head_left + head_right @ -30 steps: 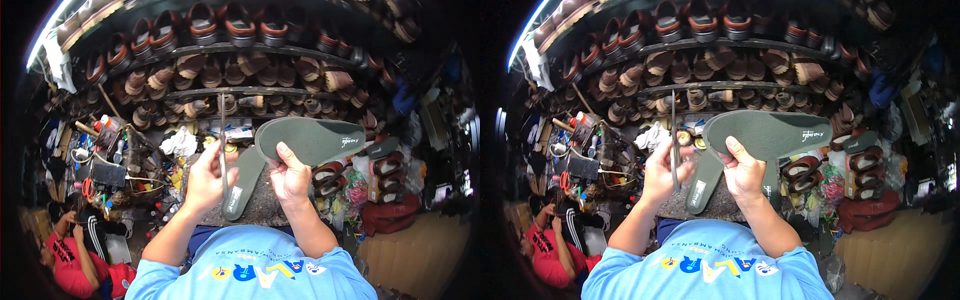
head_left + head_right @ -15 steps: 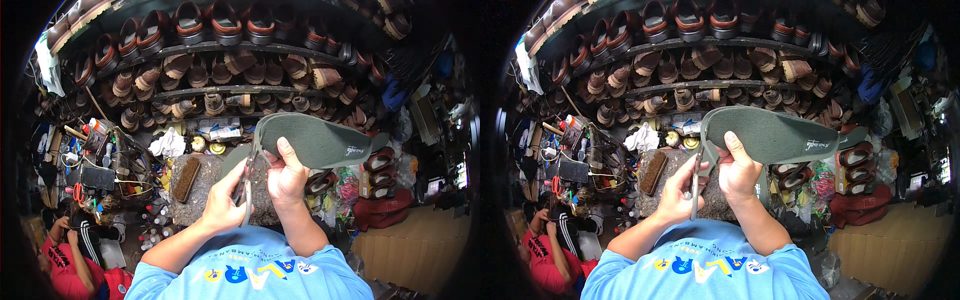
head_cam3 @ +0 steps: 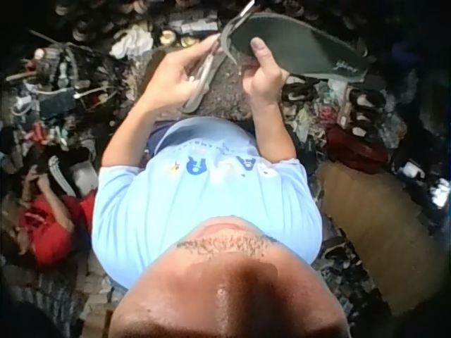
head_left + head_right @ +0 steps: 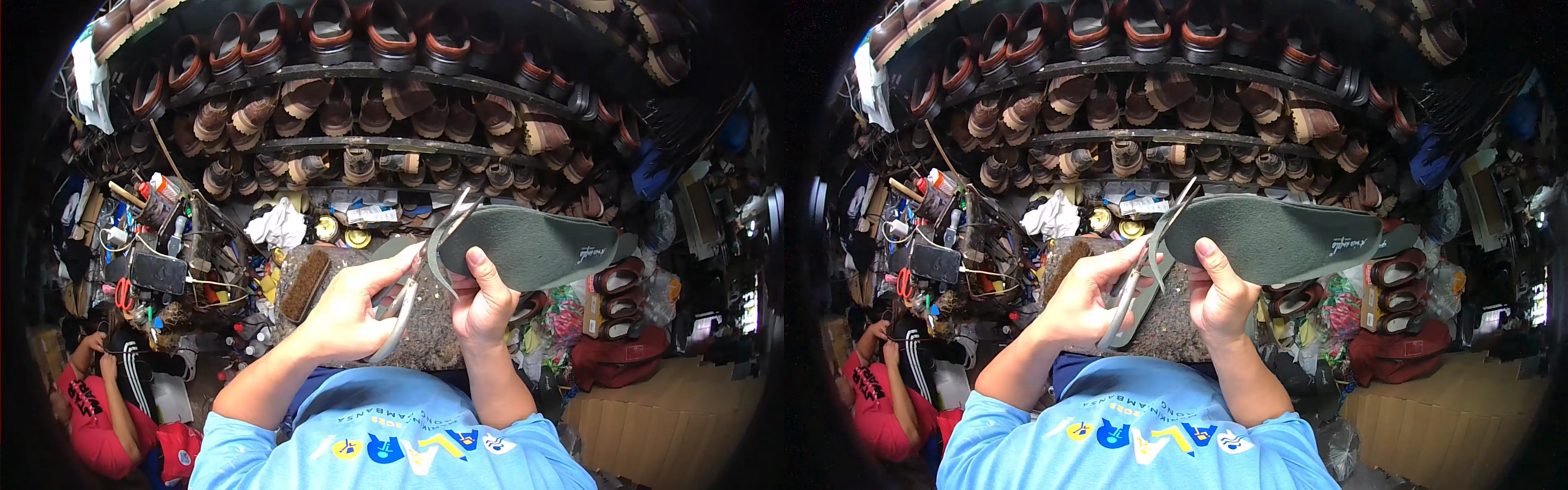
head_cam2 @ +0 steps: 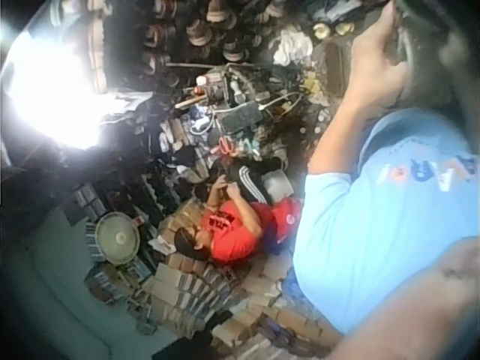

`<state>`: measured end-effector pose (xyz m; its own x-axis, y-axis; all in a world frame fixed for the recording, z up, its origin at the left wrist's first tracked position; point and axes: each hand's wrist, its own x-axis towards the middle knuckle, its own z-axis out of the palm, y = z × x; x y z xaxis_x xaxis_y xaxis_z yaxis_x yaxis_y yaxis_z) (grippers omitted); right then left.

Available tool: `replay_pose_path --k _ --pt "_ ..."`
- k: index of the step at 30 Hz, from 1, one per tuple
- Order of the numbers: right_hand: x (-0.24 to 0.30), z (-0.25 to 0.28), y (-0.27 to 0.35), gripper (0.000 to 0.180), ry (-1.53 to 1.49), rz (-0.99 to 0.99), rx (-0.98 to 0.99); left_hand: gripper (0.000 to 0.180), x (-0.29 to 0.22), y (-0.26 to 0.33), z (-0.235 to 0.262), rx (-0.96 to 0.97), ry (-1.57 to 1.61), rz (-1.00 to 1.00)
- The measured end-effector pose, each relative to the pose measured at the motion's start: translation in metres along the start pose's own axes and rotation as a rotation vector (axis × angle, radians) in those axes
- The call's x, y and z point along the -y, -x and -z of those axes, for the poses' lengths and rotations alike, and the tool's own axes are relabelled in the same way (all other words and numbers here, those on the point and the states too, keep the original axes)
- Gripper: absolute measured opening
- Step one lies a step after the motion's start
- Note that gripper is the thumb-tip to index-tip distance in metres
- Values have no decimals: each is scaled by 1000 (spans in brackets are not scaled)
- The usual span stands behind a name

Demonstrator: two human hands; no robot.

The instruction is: The person trims excess material from shoe insoles using scissors.

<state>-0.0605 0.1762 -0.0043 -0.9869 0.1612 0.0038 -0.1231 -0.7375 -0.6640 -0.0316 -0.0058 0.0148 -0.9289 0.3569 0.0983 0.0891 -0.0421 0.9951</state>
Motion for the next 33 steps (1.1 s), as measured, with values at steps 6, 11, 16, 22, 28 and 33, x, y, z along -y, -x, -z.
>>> replay_pose_path --k 6,11,16,22,28,33 --pt "-1 6 3 36 31 70 69 83 -6 2 7 69 -40 79" --pt "1 9 4 38 26 77 111 80 -13 4 11 101 -119 91" --pt "3 17 6 39 100 95 152 78 -13 2 15 127 -68 136" --pt "8 21 6 40 113 88 162 76 -14 0 20 167 -81 82" --pt "13 21 8 40 112 30 154 66 -20 2 27 197 -136 152" --pt "18 19 9 39 132 -25 183 62 -23 -1 30 210 -204 49"
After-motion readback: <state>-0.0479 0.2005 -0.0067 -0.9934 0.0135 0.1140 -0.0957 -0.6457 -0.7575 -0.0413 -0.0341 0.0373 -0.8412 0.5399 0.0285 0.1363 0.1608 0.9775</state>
